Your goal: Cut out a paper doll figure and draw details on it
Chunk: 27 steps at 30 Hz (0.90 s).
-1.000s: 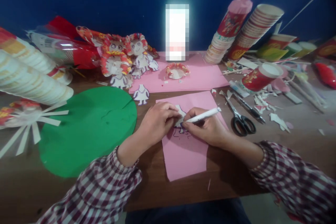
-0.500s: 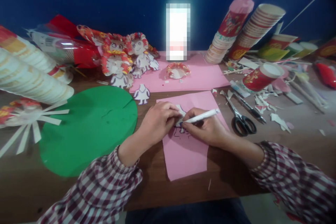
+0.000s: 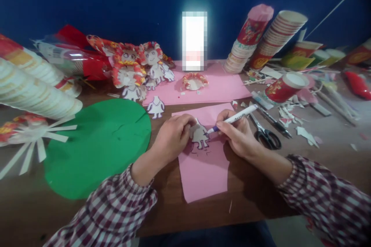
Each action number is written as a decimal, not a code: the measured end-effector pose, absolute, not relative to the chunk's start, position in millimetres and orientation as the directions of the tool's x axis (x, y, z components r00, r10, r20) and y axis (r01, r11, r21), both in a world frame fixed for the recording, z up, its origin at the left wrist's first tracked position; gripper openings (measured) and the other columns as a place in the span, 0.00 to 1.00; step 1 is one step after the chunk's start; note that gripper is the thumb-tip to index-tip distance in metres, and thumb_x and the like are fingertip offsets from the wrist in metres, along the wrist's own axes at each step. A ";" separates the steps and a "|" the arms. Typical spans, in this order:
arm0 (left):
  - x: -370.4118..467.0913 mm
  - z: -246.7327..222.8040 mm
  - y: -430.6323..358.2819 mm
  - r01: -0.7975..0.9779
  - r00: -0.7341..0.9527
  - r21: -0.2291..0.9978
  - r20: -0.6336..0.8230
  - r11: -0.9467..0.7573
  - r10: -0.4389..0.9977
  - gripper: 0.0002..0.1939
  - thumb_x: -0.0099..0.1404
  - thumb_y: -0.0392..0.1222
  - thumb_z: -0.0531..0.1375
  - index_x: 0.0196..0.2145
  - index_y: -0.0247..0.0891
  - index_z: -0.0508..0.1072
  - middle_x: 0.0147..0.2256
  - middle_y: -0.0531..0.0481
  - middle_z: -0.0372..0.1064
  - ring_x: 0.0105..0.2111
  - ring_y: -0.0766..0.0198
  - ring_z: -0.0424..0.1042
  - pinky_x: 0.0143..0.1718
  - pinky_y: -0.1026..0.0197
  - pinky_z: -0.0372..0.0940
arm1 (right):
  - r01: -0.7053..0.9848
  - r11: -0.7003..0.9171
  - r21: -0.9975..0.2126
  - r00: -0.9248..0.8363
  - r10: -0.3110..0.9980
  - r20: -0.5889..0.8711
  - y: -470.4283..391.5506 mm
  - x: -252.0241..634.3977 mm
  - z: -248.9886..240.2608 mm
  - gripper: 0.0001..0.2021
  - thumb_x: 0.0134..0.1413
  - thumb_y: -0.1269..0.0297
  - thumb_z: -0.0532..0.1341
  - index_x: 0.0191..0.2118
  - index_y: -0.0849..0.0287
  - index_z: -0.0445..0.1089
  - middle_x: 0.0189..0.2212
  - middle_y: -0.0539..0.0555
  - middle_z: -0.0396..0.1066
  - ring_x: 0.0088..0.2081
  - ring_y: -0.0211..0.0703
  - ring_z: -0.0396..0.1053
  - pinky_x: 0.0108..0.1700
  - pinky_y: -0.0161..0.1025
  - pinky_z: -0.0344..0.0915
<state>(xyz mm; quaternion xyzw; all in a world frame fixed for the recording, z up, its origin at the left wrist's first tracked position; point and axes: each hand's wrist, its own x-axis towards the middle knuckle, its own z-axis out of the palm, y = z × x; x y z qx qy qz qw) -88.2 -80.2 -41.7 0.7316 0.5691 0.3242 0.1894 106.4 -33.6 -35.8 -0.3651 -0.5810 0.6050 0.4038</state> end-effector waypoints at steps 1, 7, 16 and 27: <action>-87.8 -41.6 -80.4 0.703 0.126 0.652 0.279 -0.284 0.952 0.11 0.63 0.29 0.52 0.39 0.38 0.70 0.37 0.50 0.73 0.39 0.62 0.70 0.42 0.57 0.64 | -0.095 -0.026 -0.995 -0.394 0.919 0.013 -32.3 106.9 -37.7 0.07 0.51 0.64 0.62 0.27 0.59 0.64 0.15 0.43 0.59 0.17 0.28 0.51 0.18 0.28 0.49; -87.1 -36.1 -84.4 0.690 -0.112 0.674 0.461 -0.265 0.880 0.08 0.65 0.38 0.56 0.41 0.37 0.71 0.39 0.49 0.73 0.39 0.65 0.72 0.40 0.63 0.65 | -0.183 -0.094 -0.979 -0.347 0.937 -0.025 -29.7 107.4 -40.0 0.06 0.53 0.63 0.62 0.30 0.58 0.66 0.17 0.43 0.61 0.17 0.28 0.53 0.17 0.27 0.47; -79.2 -23.1 -100.5 0.753 -0.130 0.596 0.552 -0.280 0.824 0.13 0.67 0.38 0.53 0.26 0.36 0.70 0.22 0.53 0.70 0.23 0.70 0.68 0.26 0.67 0.60 | -0.001 0.138 -0.990 -0.261 0.956 0.134 -30.6 106.0 -29.0 0.07 0.54 0.61 0.61 0.37 0.59 0.69 0.26 0.49 0.67 0.22 0.30 0.60 0.20 0.30 0.55; -12.9 -8.2 -145.2 0.697 0.597 0.254 0.313 -0.671 0.739 0.13 0.67 0.44 0.53 0.26 0.38 0.66 0.23 0.52 0.65 0.25 0.62 0.65 0.27 0.58 0.60 | 0.105 0.194 -0.975 -0.371 0.918 0.142 -31.4 105.5 -36.5 0.05 0.55 0.64 0.60 0.35 0.59 0.68 0.24 0.48 0.66 0.21 0.32 0.58 0.24 0.31 0.58</action>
